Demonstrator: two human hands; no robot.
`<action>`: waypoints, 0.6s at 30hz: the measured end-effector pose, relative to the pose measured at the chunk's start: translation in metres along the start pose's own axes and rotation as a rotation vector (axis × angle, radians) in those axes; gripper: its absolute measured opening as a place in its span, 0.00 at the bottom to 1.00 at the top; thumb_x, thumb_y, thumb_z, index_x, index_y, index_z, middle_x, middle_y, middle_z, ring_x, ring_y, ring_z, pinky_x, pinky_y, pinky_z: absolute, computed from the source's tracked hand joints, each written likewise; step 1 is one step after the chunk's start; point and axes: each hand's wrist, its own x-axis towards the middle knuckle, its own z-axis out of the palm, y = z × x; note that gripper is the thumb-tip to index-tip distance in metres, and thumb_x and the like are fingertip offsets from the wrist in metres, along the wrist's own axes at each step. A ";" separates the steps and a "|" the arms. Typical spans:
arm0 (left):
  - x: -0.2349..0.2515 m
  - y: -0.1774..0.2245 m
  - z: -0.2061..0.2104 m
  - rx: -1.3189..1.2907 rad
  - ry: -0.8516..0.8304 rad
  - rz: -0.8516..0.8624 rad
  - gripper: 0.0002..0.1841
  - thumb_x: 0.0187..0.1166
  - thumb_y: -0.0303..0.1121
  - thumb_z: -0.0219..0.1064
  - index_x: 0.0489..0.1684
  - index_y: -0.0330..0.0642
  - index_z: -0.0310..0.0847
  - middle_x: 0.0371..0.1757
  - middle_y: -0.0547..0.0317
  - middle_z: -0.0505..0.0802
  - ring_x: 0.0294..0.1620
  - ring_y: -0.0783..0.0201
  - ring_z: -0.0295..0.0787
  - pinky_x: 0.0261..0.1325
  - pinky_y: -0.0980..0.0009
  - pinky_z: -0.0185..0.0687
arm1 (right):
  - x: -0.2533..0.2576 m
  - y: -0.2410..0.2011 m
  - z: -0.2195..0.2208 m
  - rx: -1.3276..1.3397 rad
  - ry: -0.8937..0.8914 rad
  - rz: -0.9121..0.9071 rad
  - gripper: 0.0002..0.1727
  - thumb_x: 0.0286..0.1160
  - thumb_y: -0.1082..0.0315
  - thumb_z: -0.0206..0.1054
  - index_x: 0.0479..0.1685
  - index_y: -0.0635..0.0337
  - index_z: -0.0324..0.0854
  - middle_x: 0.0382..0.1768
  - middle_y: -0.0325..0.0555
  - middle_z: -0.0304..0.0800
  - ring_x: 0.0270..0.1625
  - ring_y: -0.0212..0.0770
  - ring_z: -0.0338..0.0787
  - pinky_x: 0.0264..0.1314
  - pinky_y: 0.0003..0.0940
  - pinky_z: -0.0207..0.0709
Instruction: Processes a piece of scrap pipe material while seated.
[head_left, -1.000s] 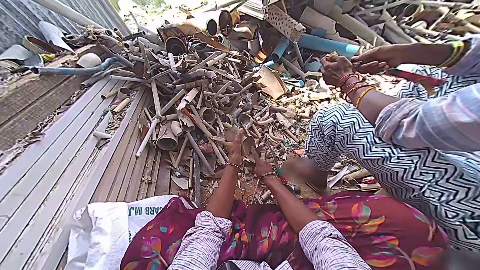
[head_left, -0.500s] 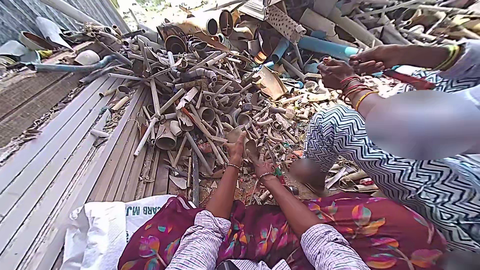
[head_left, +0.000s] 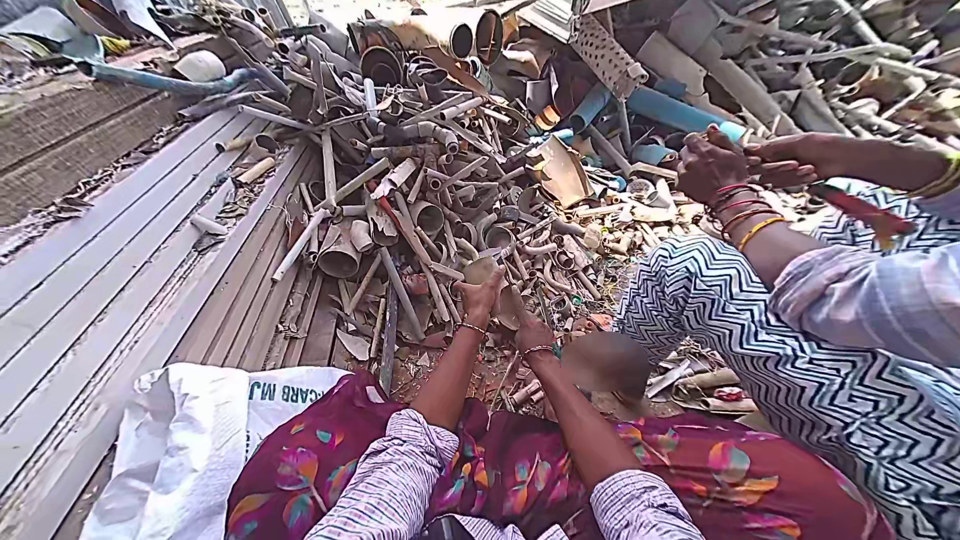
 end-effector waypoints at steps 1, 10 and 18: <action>-0.003 -0.002 -0.001 0.021 -0.008 -0.002 0.61 0.63 0.55 0.84 0.90 0.35 0.42 0.74 0.25 0.77 0.70 0.34 0.79 0.70 0.40 0.77 | 0.001 0.004 0.000 -0.033 -0.010 0.017 0.46 0.84 0.78 0.50 0.98 0.32 0.37 0.73 0.69 0.80 0.71 0.69 0.84 0.71 0.63 0.73; -0.003 0.000 -0.004 -0.017 -0.024 -0.018 0.61 0.65 0.55 0.83 0.91 0.36 0.40 0.74 0.25 0.77 0.70 0.35 0.79 0.70 0.42 0.76 | -0.001 0.000 0.002 0.011 0.001 0.018 0.45 0.84 0.77 0.51 0.98 0.35 0.37 0.70 0.67 0.83 0.72 0.67 0.84 0.73 0.61 0.72; -0.001 -0.001 -0.004 -0.108 -0.071 -0.040 0.56 0.71 0.57 0.77 0.91 0.36 0.44 0.76 0.28 0.76 0.69 0.38 0.79 0.69 0.44 0.77 | -0.001 0.000 0.010 0.161 0.018 -0.053 0.36 0.89 0.73 0.47 0.97 0.50 0.44 0.70 0.68 0.84 0.72 0.66 0.84 0.76 0.59 0.72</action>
